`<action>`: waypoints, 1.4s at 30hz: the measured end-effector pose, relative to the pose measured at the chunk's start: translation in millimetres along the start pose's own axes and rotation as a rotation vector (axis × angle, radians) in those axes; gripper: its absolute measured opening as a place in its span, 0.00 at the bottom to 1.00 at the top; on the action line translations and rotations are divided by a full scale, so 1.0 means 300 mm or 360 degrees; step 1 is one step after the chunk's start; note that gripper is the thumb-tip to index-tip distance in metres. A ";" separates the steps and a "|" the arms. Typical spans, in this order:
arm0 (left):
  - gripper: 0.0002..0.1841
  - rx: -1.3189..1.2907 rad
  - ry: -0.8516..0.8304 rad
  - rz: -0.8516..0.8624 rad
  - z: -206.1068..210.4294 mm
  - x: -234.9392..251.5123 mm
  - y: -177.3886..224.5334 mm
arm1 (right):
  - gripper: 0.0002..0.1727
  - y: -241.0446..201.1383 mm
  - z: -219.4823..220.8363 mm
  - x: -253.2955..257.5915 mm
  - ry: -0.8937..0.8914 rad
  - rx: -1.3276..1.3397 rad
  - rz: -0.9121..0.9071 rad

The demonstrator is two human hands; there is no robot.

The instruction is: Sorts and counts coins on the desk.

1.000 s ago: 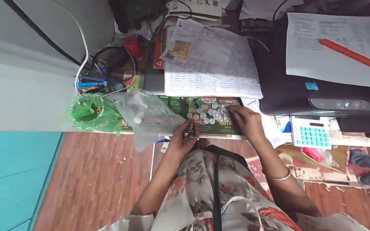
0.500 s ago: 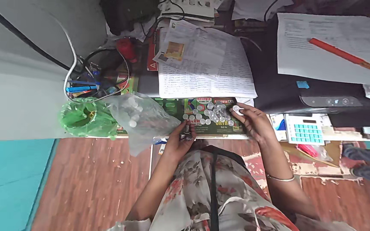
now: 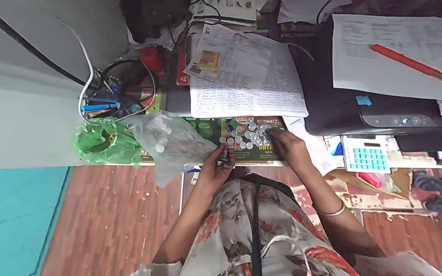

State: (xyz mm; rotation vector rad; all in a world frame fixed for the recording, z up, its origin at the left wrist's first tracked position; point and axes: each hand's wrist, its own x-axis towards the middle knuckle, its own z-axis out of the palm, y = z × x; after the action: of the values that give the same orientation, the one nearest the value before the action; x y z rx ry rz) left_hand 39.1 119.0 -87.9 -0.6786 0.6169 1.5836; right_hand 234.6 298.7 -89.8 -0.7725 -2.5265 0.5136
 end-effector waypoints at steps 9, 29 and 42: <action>0.14 0.0058 -0.0012 0.0065 -0.003 0.001 -0.006 | 0.18 0.023 -0.129 0.046 0.0266 0.2217 0.1530; 0.13 0.0027 0.0006 0.0043 0.001 -0.002 -0.003 | 0.12 0.028 -0.086 0.069 0.0074 0.1554 0.1315; 0.12 0.0007 0.0065 0.0035 0.006 0.001 -0.008 | 0.09 0.024 -0.126 0.066 0.0151 0.1705 0.1390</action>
State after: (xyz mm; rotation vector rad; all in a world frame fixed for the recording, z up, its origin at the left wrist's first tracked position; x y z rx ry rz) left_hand 41.2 120.7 -86.8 -0.7041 0.6597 1.5913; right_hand 242.2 324.2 -55.5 -1.2946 -1.3165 1.8079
